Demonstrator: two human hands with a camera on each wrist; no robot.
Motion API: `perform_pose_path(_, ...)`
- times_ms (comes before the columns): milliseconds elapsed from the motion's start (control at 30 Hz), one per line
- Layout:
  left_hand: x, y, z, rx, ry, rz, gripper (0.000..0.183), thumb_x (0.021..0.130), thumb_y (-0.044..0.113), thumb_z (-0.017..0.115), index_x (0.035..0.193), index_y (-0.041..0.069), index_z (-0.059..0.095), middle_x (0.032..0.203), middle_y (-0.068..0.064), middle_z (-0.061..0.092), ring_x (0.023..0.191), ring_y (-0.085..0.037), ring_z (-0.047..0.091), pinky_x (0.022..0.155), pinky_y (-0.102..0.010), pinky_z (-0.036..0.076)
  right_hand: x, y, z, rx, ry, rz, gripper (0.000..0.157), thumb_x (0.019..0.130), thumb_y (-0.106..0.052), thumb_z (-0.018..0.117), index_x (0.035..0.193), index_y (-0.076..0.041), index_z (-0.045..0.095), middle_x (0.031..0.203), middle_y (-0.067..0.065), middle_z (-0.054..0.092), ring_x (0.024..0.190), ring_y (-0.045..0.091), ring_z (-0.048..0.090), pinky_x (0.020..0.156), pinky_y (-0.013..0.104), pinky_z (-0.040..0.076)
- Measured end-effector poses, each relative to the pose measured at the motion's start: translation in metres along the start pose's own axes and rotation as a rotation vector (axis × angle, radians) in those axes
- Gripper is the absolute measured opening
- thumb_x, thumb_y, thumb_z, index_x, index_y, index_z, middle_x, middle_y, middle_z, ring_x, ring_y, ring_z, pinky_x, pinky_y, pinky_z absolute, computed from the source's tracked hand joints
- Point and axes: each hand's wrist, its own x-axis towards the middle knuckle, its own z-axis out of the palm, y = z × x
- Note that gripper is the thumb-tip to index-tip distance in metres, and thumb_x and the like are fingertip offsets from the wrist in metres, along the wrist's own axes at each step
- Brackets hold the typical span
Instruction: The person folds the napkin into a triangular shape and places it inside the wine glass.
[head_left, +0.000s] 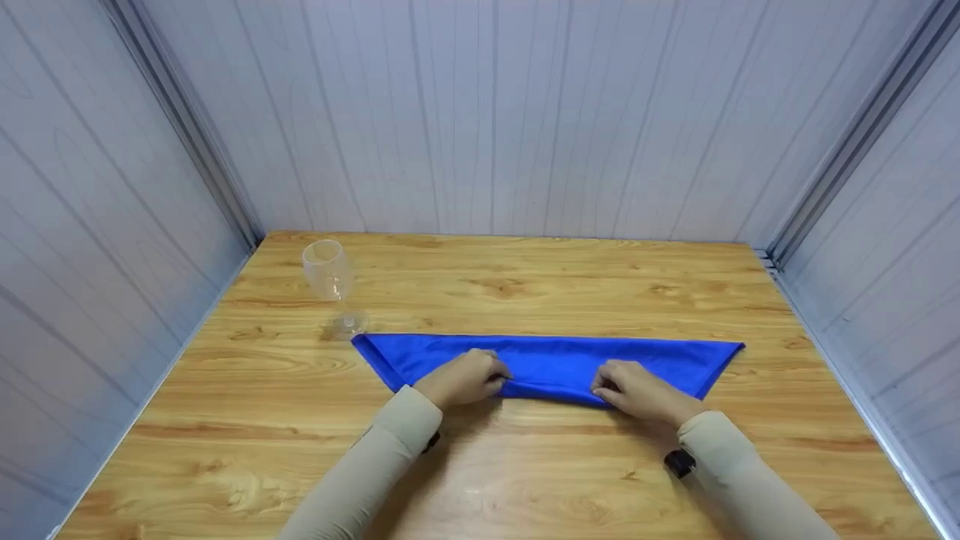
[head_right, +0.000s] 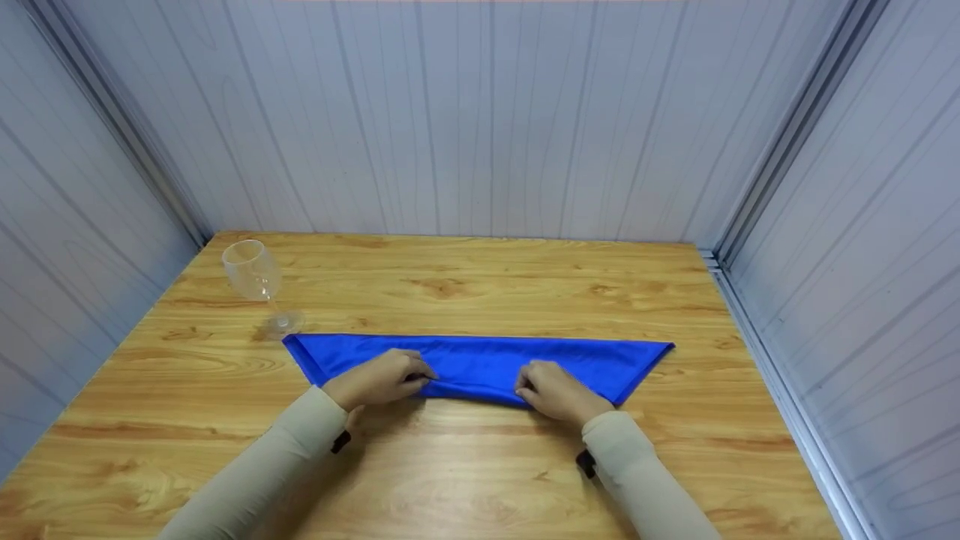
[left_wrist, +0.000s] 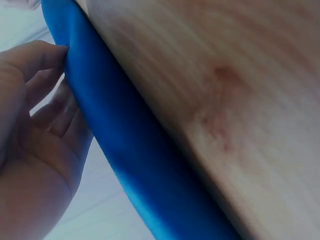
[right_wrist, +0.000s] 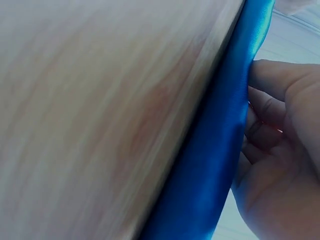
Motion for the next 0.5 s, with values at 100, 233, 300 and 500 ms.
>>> perform_pose_path(100,0.003,-0.003,-0.001,-0.018,-0.028,-0.025,0.017,0.098,0.004,0.061,0.107,0.001,0.076,0.101,-0.011,0.073,0.098,-0.024,0.068,0.087,-0.033,0.055,0.0,0.0,0.0,-0.002,-0.003,0.002,0.01,0.098,-0.01,0.064,0.089,-0.012,0.065,0.087,-0.006,0.06,0.08,0.012,0.057,0.073,0.036,0.05)
perform_pose_path(233,0.009,-0.008,-0.001,-0.049,-0.057,-0.055,0.016,0.098,0.005,0.062,0.105,0.001,0.076,0.101,-0.011,0.074,0.097,-0.025,0.069,0.084,-0.033,0.056,-0.001,0.0,0.001,-0.01,-0.011,0.007,0.009,0.098,-0.009,0.063,0.09,-0.011,0.064,0.088,-0.004,0.061,0.082,0.014,0.059,0.074,0.037,0.051)
perform_pose_path(300,0.011,-0.01,-0.001,-0.065,-0.068,-0.073,0.015,0.097,0.005,0.063,0.103,0.001,0.076,0.099,-0.01,0.074,0.096,-0.024,0.069,0.083,-0.033,0.056,-0.001,0.0,0.002,-0.016,-0.012,0.01,0.008,0.098,-0.008,0.063,0.091,-0.011,0.064,0.089,-0.004,0.061,0.083,0.015,0.059,0.075,0.038,0.052)
perform_pose_path(500,0.017,-0.015,0.0,-0.104,-0.084,-0.138,0.011,0.096,0.006,0.066,0.1,0.003,0.076,0.096,-0.008,0.073,0.091,-0.02,0.067,0.079,-0.031,0.055,-0.001,0.0,0.003,-0.016,-0.008,0.023,0.008,0.099,-0.006,0.062,0.093,-0.011,0.063,0.091,-0.003,0.061,0.086,0.017,0.06,0.078,0.039,0.052)
